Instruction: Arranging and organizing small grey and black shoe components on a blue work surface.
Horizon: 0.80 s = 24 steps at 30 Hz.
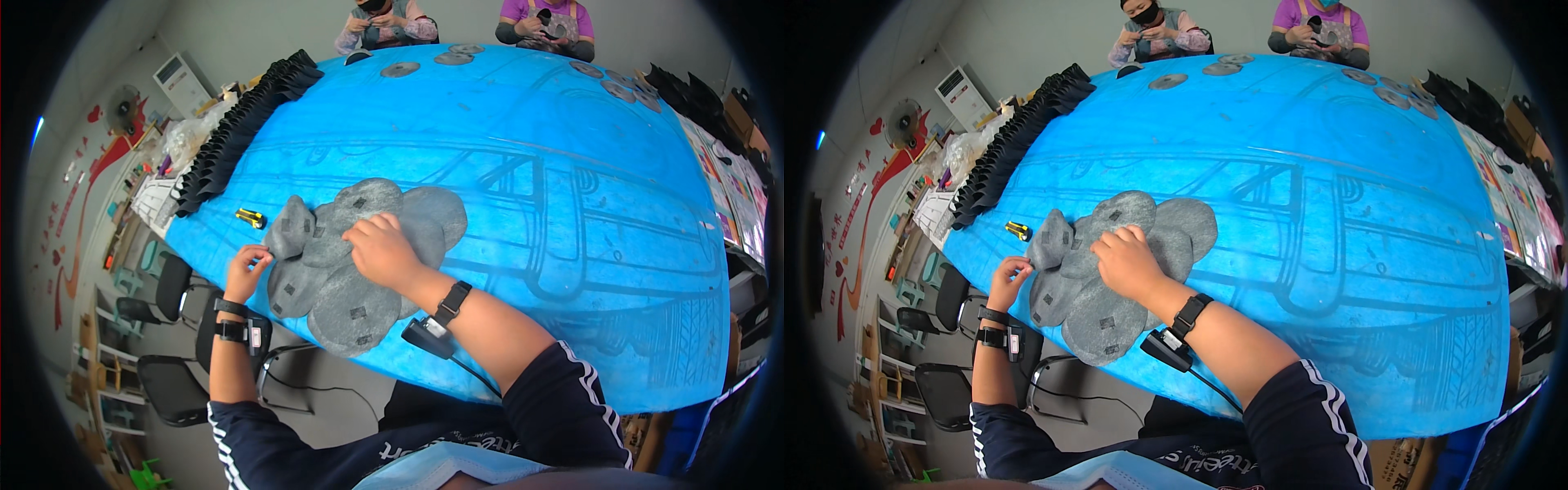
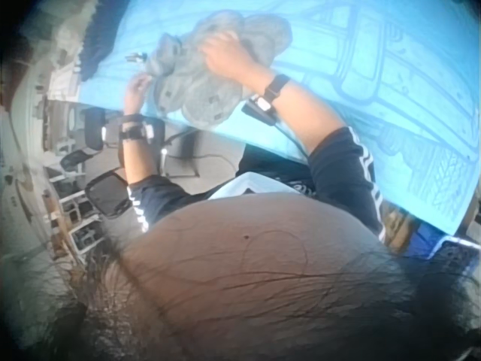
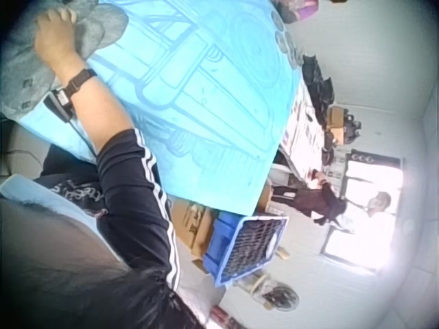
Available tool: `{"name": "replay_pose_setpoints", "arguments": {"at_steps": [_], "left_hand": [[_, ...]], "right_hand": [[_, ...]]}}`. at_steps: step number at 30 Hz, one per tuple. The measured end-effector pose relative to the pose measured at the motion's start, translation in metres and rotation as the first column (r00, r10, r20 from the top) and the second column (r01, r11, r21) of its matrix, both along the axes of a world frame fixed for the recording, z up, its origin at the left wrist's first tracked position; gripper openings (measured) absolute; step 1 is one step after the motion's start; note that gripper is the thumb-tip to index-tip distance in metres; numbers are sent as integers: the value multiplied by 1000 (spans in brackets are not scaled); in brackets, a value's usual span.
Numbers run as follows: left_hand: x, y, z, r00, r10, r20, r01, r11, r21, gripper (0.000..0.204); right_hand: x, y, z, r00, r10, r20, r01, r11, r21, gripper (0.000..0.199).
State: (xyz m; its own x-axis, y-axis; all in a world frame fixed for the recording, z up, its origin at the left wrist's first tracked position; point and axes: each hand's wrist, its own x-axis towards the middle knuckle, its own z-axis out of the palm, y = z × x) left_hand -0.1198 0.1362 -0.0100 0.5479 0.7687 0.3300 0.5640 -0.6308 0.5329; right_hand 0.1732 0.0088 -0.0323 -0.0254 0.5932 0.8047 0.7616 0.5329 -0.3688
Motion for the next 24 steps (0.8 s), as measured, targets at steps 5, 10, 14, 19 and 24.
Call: {"name": "replay_pose_setpoints", "arguments": {"at_steps": [5, 10, 14, 19, 24], "left_hand": [[12, -1, -4, 989, 116, 94, -115, 993, -15, 8], [15, -2, -3, 968, 108, 225, -82, 989, -121, 9], [11, 7, -6, 936, 113, 332, -26, 966, -256, 10], [17, 12, -3, 885, 123, 448, 23, 952, -307, 9], [19, 15, -4, 887, 96, 451, 17, 970, -241, 12]], "right_hand": [[1, -2, 0, 999, -27, 28, 27, 999, 22, 18], [-10, -4, 6, 992, 40, 118, -45, 998, 40, 20], [-24, 3, 22, 983, 41, 178, -53, 997, 61, 24], [-53, 34, 45, 919, 55, 390, 38, 973, -228, 36], [-84, 82, 46, 878, 16, 479, 188, 907, -376, 39]]}}
